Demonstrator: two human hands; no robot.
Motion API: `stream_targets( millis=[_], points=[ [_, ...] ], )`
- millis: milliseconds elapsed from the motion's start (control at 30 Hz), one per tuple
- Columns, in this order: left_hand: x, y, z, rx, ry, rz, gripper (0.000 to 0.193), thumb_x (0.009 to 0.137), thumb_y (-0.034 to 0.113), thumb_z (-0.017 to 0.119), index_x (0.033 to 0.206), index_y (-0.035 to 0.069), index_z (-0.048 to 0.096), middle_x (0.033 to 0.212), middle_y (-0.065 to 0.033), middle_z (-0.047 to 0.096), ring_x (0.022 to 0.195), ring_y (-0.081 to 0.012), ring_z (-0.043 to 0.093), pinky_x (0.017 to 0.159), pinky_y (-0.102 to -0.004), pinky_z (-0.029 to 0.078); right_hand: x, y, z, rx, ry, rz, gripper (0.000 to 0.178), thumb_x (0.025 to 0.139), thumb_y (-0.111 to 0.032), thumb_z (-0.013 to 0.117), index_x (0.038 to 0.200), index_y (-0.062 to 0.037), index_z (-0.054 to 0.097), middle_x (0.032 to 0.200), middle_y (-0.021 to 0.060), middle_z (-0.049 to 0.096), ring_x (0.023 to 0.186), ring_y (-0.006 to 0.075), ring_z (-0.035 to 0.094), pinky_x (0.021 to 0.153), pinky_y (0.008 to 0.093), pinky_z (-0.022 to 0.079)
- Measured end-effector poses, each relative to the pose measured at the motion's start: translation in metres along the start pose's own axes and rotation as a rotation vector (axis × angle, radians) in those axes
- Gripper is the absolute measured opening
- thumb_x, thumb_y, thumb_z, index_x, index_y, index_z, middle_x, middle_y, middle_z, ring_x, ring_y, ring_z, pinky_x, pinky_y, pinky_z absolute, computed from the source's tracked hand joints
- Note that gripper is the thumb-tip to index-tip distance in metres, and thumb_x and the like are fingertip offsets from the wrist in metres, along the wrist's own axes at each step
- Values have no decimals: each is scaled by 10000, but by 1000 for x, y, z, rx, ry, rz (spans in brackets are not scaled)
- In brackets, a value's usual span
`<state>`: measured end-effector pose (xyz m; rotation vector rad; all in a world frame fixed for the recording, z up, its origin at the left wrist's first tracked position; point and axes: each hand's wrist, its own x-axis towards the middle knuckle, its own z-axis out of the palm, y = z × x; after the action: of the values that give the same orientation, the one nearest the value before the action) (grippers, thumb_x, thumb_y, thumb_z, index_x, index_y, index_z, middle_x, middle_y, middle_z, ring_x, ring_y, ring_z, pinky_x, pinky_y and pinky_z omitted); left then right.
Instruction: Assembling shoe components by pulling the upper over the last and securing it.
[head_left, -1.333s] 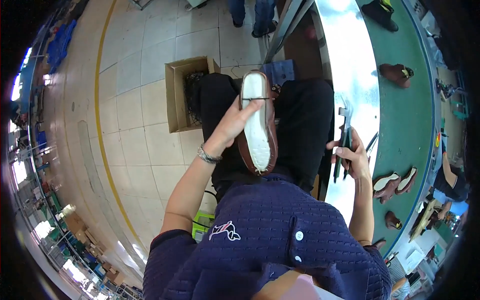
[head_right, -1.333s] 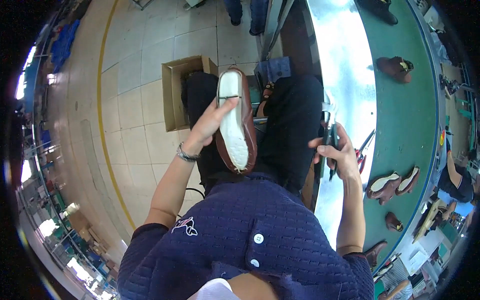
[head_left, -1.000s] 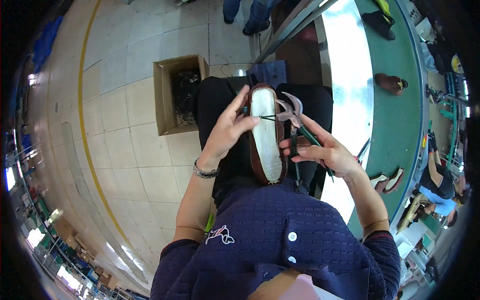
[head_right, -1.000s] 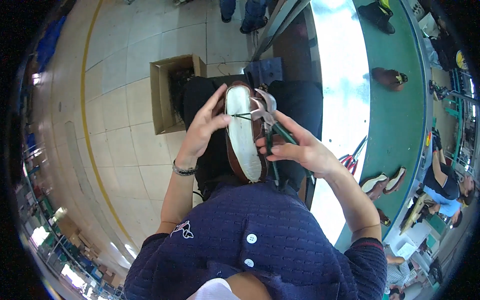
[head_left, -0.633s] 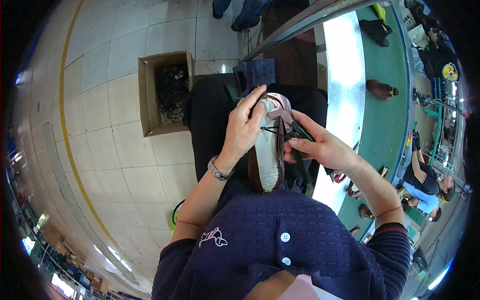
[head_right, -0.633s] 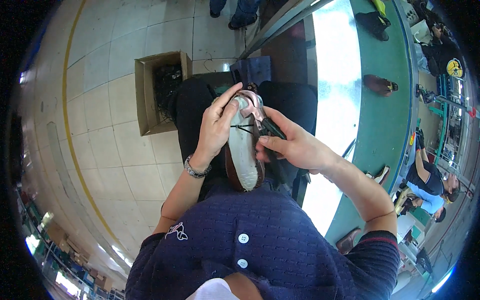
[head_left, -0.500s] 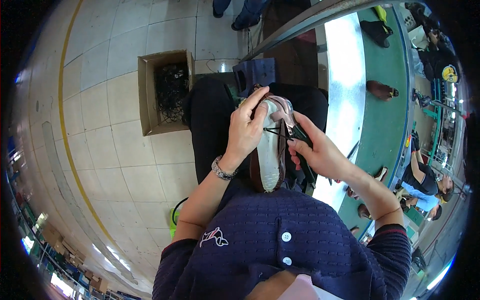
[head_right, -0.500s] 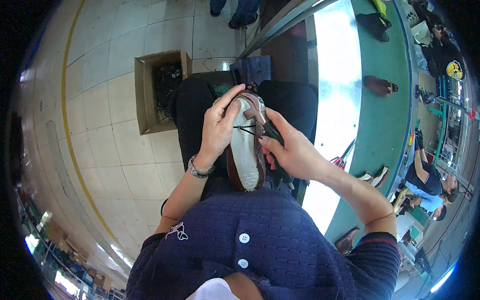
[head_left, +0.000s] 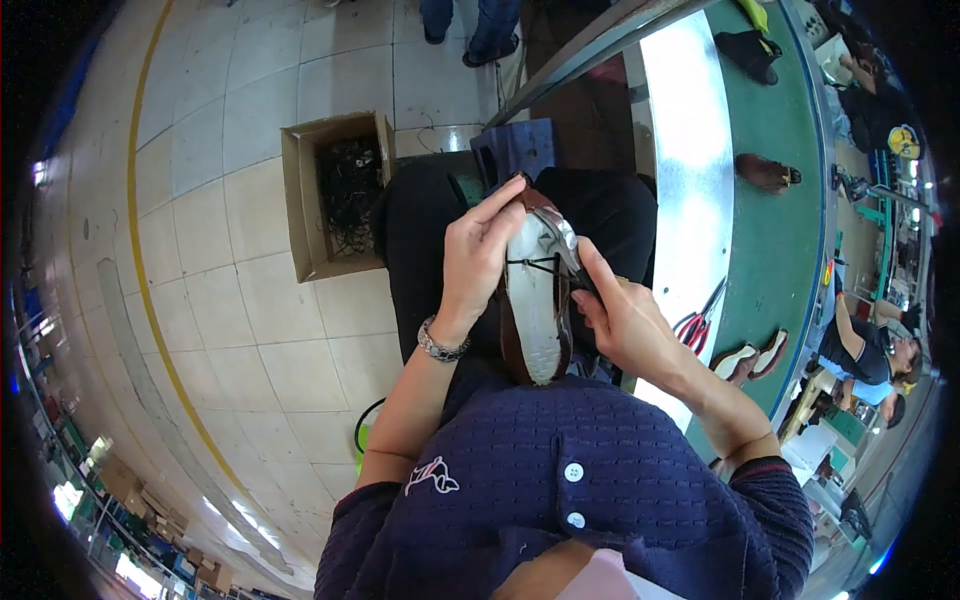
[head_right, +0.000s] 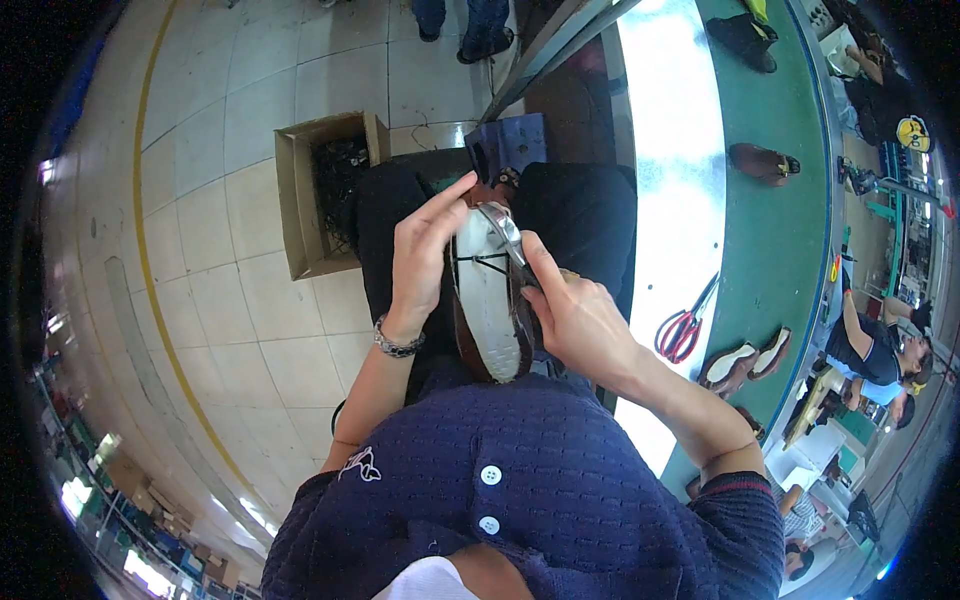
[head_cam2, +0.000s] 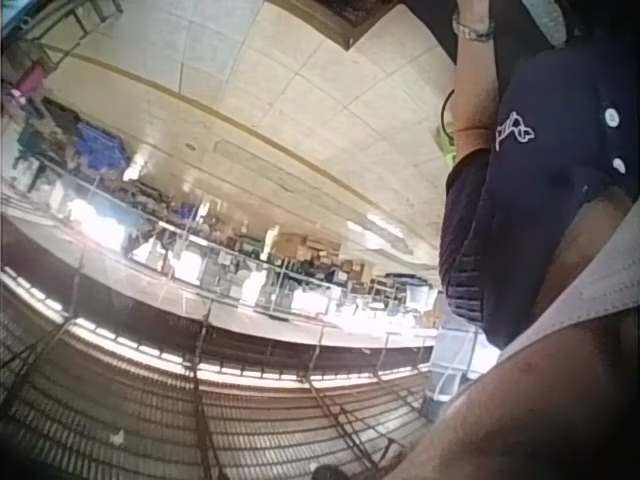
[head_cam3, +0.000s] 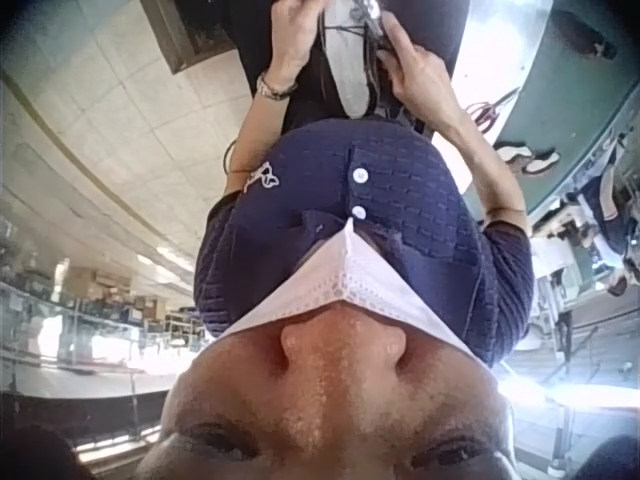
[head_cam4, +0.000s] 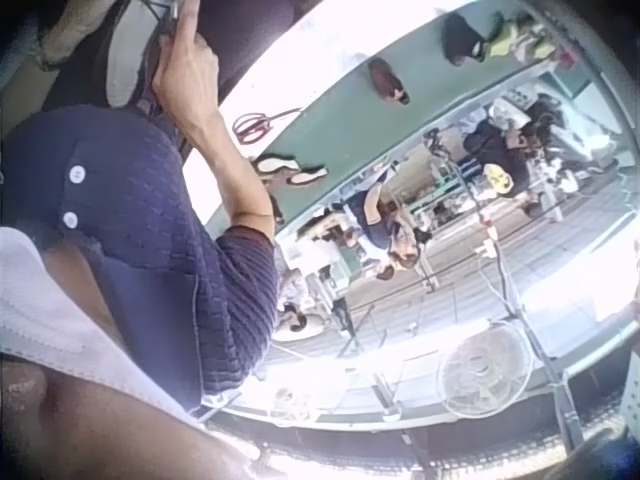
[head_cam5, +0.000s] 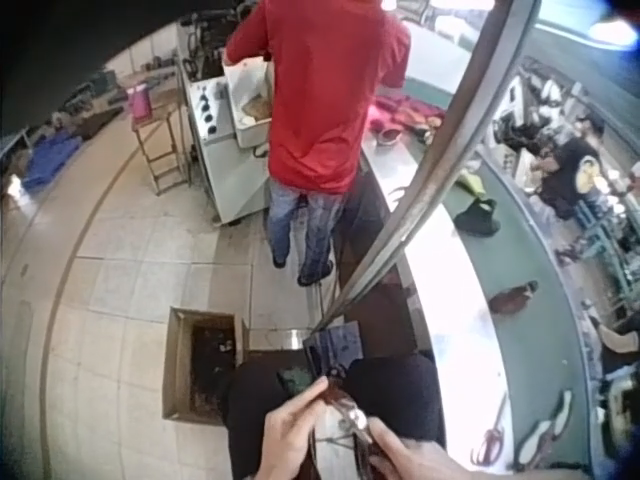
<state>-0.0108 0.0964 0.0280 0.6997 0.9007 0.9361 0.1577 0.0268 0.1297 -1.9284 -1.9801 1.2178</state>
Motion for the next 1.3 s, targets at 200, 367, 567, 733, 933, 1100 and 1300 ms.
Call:
stream_targets(
  millis=[200,367,567,733,933,1100,1300],
  points=[
    [5,1,-3,257,21,48,288,921,145,631,1177,15,663,1083,-96,699,924,-89,629,822,-227,485,14,-31,-54,-30,-239,140,585,928,-68,529,1448,-57,262,796,279,639,715,428,650,632,485,507],
    [2,1,-8,407,18,143,318,918,159,627,1210,34,641,1135,-149,686,989,-137,655,862,-261,491,18,-42,-49,7,299,-170,634,898,-49,596,1463,-83,311,838,219,665,702,379,668,680,409,525],
    [4,1,-10,397,-40,177,342,930,167,602,1243,31,616,1068,-127,708,926,-113,654,829,-245,492,35,-7,-30,-373,147,-147,676,917,-96,564,1505,-172,239,831,188,653,594,310,651,523,392,543],
    [2,0,-7,424,-38,146,352,922,149,612,1240,-3,606,1022,-121,716,887,-99,646,798,-244,494,28,-5,-12,-170,489,-366,668,945,-134,531,1518,-181,190,848,200,659,572,293,652,505,344,538],
    [3,-4,-14,432,-28,164,344,921,144,611,1231,-5,610,1081,-129,704,942,-113,646,843,-241,486,36,-15,-40,-313,84,-224,682,936,-145,543,1516,-168,187,770,189,655,573,318,651,536,380,546],
    [3,3,-7,455,-51,98,336,928,146,602,1235,9,615,1102,-133,697,958,-94,628,850,-236,477,32,3,-10,-348,168,-122,685,933,-148,543,1516,-150,185,702,174,647,592,312,662,518,394,533],
    [5,5,-13,362,-93,87,421,942,144,593,1348,48,537,1131,-41,665,953,-67,581,851,-211,450,35,-15,-40,-337,214,-339,686,931,-132,539,1518,-154,185,694,170,645,583,304,657,505,392,529]
  ],
)
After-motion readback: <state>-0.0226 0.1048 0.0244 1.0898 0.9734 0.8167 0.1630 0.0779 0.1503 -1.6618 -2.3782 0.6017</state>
